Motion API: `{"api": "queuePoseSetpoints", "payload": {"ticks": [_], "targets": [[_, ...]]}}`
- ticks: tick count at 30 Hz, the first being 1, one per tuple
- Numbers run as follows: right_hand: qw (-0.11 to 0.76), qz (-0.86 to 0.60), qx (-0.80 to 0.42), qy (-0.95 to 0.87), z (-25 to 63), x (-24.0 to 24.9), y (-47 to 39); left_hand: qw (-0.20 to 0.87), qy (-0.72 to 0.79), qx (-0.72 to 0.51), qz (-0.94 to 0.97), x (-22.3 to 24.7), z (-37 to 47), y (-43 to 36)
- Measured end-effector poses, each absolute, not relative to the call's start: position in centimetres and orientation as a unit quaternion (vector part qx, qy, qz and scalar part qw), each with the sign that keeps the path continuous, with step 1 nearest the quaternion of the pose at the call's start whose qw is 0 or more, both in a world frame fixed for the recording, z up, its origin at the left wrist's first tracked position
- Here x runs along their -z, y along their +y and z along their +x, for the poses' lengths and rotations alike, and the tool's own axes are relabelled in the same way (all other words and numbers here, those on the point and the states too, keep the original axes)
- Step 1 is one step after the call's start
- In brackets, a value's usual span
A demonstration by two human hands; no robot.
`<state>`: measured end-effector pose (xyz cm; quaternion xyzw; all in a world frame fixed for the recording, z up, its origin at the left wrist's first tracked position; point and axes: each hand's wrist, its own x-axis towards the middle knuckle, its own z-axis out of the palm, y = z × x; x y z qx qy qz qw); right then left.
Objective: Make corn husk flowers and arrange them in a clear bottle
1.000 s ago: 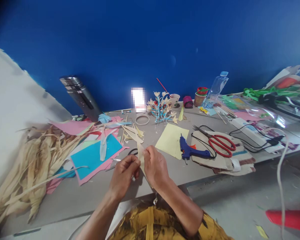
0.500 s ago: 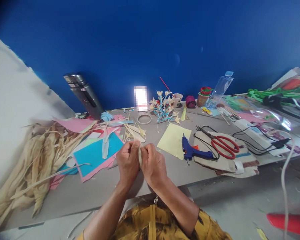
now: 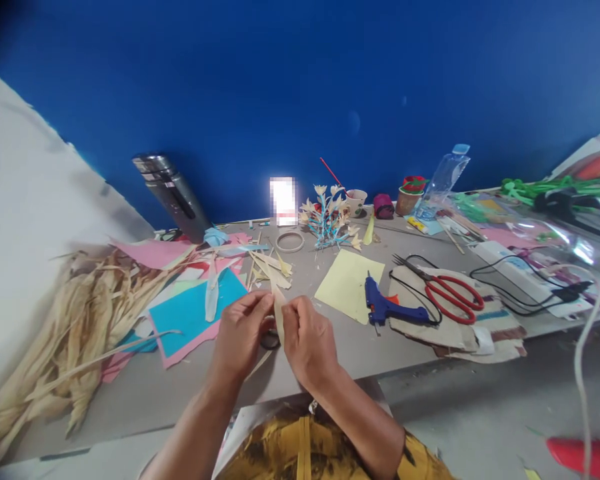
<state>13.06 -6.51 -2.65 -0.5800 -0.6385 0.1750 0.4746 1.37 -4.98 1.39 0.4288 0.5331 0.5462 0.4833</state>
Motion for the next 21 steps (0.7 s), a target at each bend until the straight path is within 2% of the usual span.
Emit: {"api": "queuePoseSetpoints", "payload": {"ticks": [5, 10, 17, 21], "targets": [[0.476, -0.598, -0.136, -0.631, 13.2, 2.8, -6.5, 0.435, 0.539, -0.599, 0.401, -1.7, 1.8, -4.9], [0.455, -0.579, -0.171, -0.655, 13.0, 2.5, -6.7, 0.479, 0.522, -0.521, 0.477, -1.2, 1.6, -5.1], [0.44, -0.587, -0.191, -0.652, 13.0, 2.4, -6.8, 0.61, 0.472, -0.535, 0.344, -0.2, 0.0, -4.8], [0.415, -0.611, -0.211, -0.641, 12.9, 1.3, -5.8, 0.598, 0.484, -0.515, 0.376, -2.2, -0.8, -4.0]]}}
